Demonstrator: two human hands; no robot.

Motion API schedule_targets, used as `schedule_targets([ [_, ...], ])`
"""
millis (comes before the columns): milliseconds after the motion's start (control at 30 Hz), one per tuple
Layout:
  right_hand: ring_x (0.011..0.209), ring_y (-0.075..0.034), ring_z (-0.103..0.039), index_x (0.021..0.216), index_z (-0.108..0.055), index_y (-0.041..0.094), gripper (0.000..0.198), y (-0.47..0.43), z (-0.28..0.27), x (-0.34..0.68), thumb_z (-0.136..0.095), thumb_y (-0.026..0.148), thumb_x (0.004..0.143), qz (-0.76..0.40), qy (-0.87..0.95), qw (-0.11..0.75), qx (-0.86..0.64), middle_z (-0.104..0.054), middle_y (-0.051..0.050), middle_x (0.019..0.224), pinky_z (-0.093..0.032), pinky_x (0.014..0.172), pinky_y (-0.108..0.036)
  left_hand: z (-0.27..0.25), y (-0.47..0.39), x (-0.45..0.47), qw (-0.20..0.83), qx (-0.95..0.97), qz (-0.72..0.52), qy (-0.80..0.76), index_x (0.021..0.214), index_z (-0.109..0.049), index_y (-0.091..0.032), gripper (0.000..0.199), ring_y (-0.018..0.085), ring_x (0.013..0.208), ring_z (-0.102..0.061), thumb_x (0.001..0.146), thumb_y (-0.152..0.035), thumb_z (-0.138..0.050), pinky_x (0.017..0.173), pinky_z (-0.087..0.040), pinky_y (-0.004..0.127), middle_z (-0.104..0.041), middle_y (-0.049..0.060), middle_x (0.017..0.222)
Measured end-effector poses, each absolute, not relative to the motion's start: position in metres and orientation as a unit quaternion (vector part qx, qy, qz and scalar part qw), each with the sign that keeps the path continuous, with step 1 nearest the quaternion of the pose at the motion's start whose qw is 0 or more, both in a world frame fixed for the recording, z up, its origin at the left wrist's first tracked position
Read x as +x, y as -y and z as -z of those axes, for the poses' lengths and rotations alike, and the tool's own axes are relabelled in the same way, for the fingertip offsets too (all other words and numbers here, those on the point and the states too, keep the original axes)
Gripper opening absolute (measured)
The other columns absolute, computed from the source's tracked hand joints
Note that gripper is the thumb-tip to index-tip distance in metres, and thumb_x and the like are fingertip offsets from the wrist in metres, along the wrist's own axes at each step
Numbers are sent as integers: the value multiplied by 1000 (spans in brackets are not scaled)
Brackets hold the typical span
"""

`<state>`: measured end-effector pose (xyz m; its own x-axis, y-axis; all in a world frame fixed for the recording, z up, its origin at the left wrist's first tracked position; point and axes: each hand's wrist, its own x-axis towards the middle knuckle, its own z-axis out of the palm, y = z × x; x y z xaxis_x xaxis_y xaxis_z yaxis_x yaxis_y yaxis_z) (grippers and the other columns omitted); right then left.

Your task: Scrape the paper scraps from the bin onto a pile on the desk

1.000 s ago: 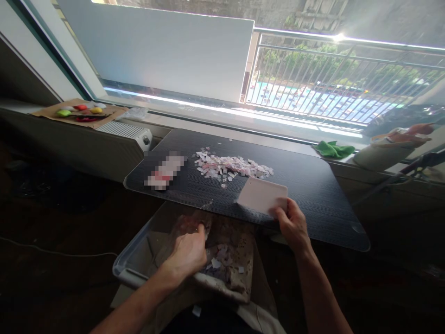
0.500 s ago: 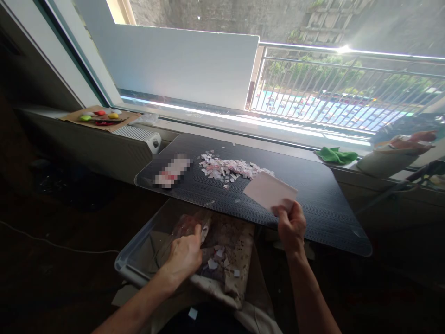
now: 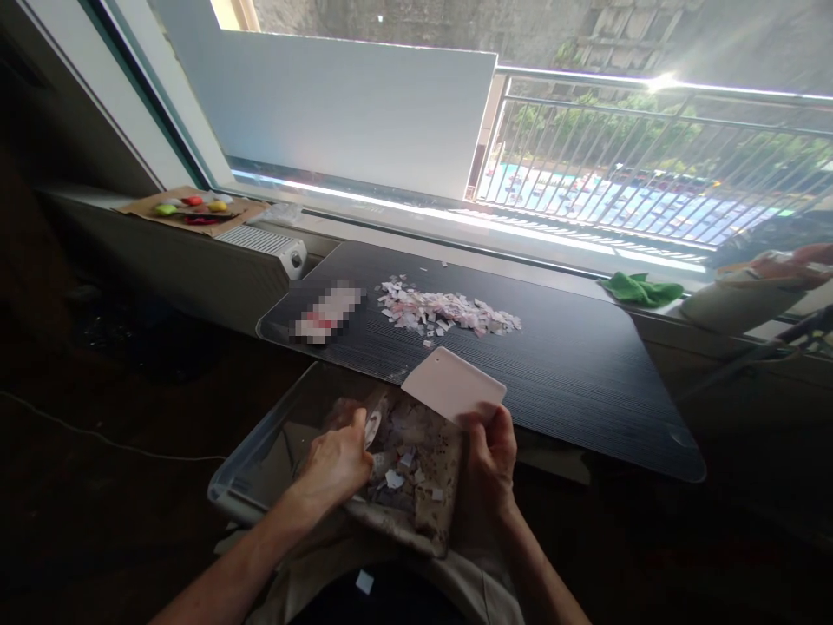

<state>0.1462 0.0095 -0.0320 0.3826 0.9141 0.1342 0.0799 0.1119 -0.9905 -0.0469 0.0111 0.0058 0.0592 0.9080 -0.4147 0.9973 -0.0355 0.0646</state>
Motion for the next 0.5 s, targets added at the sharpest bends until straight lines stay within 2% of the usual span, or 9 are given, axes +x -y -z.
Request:
schedule_targets([
  [167,73,-14,-52,99,-45,21,24,-2,36,143,-46,30,77,-329,489,567,-575,-55,-2,83,-43,67,-27,-9,-9,-48,176,709,124,-671,110,-32,-17,39,23,80,-60,72,-22,-38,67,-40,31,-63,7,80],
  [333,68,-16,-54,98,-47,21,23,-3,48,162,-46,29,77,-204,594,493,-602,-58,-2,78,-44,65,-30,-8,-6,-45,172,714,115,-669,113,-31,-16,42,23,84,-59,73,-23,-38,70,-40,29,-62,8,84],
  [500,81,-20,-56,102,-47,21,25,-8,59,168,-43,24,78,-106,673,457,-571,-59,-7,90,-43,74,-36,-6,-7,-47,151,707,104,-683,112,-31,-15,43,25,81,-60,72,-30,-41,67,-42,33,-63,9,81],
])
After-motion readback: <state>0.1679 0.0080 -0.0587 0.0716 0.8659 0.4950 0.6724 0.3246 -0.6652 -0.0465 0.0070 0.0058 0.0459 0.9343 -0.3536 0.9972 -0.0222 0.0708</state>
